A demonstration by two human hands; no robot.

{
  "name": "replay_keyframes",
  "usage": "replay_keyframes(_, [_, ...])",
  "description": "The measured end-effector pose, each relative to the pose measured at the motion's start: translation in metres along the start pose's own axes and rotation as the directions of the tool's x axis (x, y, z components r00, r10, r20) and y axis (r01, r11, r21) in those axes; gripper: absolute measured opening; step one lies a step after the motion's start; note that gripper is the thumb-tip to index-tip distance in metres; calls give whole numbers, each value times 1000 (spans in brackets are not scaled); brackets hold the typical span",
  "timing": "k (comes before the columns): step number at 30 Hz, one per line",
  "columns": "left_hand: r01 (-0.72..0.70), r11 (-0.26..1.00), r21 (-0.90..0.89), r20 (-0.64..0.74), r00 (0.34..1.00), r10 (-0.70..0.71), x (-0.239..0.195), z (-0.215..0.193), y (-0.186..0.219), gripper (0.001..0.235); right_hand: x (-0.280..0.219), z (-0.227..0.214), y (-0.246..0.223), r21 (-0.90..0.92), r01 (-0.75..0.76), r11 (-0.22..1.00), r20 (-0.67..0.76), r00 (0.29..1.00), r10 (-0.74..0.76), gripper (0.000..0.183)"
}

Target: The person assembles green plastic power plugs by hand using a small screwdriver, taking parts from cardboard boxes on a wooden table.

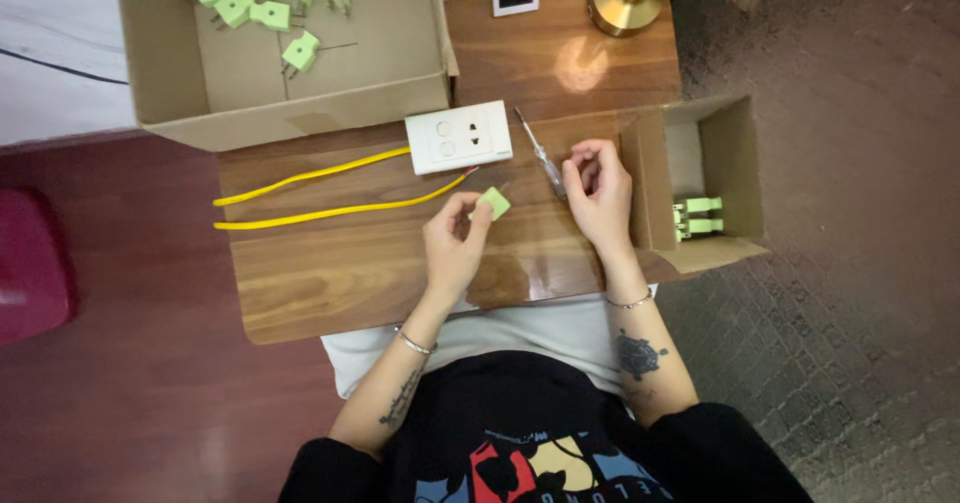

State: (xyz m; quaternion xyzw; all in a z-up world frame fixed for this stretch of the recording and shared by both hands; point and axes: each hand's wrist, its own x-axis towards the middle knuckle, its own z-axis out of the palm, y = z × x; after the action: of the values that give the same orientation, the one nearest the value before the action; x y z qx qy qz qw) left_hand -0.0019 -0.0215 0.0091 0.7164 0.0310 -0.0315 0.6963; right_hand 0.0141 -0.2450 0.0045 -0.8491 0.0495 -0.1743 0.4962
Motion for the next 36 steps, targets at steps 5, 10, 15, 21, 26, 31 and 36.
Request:
replay_keyframes(5, [1,994,-112,126,992,13,7,42,22,14,0,-3,8,110,-45,993,-41,998,49,18])
replay_keyframes(10, [-317,947,-59,389,866,314,27,94,84,39,-3,-5,14,126,-215,968,-54,973,223,49])
replay_keyframes(15, [-453,891,-17,622,693,364,39,152,127,50,0,3,26,150,-160,976,-97,980,175,40])
replay_keyframes(21, [-757,606,244,818,497,291,52,217,117,27,0,12,38,177,-70,982,-178,979,102,25])
replay_keyframes(26, [-795,358,490,736,597,320,38,291,35,23,0,12,38,198,-1,980,-226,973,46,14])
replay_keyframes(31, [-781,294,552,810,586,37,46,312,10,11,2,8,32,157,7,988,-195,981,24,16])
replay_keyframes(36, [-761,314,568,812,580,-64,46,313,6,10,3,11,40,147,1,989,-199,980,29,17])
